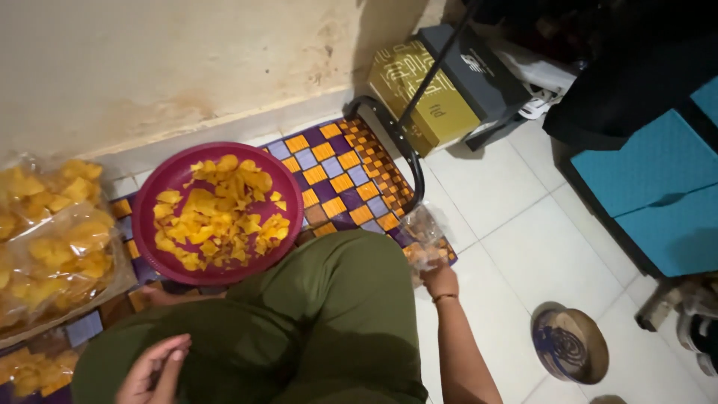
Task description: Packing chips from a large bowl into individual small plastic bags while sitting on the floor.
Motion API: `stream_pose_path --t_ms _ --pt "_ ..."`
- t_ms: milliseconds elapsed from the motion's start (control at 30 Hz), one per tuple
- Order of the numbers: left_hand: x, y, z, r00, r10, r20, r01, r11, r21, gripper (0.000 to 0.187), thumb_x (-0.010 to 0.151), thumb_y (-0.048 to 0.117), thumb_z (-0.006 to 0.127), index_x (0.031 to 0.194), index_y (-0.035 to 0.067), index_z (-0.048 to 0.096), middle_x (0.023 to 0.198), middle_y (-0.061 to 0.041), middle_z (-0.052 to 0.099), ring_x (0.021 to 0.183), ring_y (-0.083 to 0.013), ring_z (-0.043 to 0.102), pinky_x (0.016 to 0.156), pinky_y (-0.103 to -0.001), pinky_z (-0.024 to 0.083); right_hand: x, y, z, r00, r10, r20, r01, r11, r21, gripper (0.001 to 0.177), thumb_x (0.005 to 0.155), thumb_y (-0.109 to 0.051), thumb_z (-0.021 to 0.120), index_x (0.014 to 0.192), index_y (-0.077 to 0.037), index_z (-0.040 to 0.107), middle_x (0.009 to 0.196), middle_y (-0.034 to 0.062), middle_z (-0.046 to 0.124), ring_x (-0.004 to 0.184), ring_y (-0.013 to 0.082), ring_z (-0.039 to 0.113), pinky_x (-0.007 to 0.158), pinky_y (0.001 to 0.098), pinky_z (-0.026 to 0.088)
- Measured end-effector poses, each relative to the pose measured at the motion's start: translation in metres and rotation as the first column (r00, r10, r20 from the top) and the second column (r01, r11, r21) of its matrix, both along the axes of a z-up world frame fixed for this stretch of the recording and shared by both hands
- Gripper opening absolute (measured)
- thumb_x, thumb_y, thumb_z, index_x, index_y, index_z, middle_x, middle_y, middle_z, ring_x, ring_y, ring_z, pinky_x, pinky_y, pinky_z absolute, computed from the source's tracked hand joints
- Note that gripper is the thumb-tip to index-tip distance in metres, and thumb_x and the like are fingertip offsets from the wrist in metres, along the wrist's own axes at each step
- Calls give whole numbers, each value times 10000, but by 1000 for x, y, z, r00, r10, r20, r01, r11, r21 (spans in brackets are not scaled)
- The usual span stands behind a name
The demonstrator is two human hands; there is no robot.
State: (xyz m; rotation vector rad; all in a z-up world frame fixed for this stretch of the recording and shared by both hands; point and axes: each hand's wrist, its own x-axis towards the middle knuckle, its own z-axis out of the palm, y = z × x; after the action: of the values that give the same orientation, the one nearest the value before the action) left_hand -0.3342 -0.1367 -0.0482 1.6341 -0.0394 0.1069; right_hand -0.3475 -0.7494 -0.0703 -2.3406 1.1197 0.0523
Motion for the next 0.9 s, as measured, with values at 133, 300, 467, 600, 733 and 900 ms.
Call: stream_pose_path --t_ms 133,300,467,600,733,900 --pt "15 -23 92 986 102 -131 -101 995 14 214 965 -111 598 1169 -130 659 1148 -233 725 1019 -244 692 948 -310 533 5 3 61 999 -28 -43 24 996 -91 289 931 -343 612 915 -132 809 710 13 756 726 200 691 731 324 528" --pt "59 -37 156 989 51 -136 -47 998 37 244 982 -42 579 1213 -87 645 1209 -187 715 1076 -230 674 968 -310 503 28 16 113 962 -143 233 94 973 209 331 977 -182 515 1155 -11 736 937 144 773 772 206 700 714 308 541" --pt "132 -68 203 989 -110 -103 120 989 91 321 960 112 559 1255 11 634 1285 -132 710 1182 -236 679 1037 -357 546 92 72 166 777 -331 535 36 873 487 258 924 -77 648 1155 3 729 786 76 661 618 118 536 526 225 436" --pt "165 -109 198 981 -191 24 193 970 -150 332 953 34 579 1276 -26 623 1227 -210 702 1154 -312 675 1012 -435 538 161 112 149 710 -280 646 -404 589 700 151 941 -29 634 1081 24 653 846 154 713 711 201 701 662 287 595" --pt "177 -128 149 955 -294 -46 266 912 -314 554 892 44 708 1420 28 542 1340 -244 642 1258 -398 607 1062 -532 474 222 186 120 773 -189 605 -498 411 764 192 892 -37 721 1064 -21 637 827 170 731 689 232 741 601 374 638" --pt "190 -119 77 938 -323 -126 215 826 -521 633 898 -11 686 1492 70 480 1245 -145 663 1095 -229 660 976 -413 551 276 277 112 732 15 681 -668 209 714 152 869 -32 763 884 -41 612 719 134 713 603 189 722 520 311 614"
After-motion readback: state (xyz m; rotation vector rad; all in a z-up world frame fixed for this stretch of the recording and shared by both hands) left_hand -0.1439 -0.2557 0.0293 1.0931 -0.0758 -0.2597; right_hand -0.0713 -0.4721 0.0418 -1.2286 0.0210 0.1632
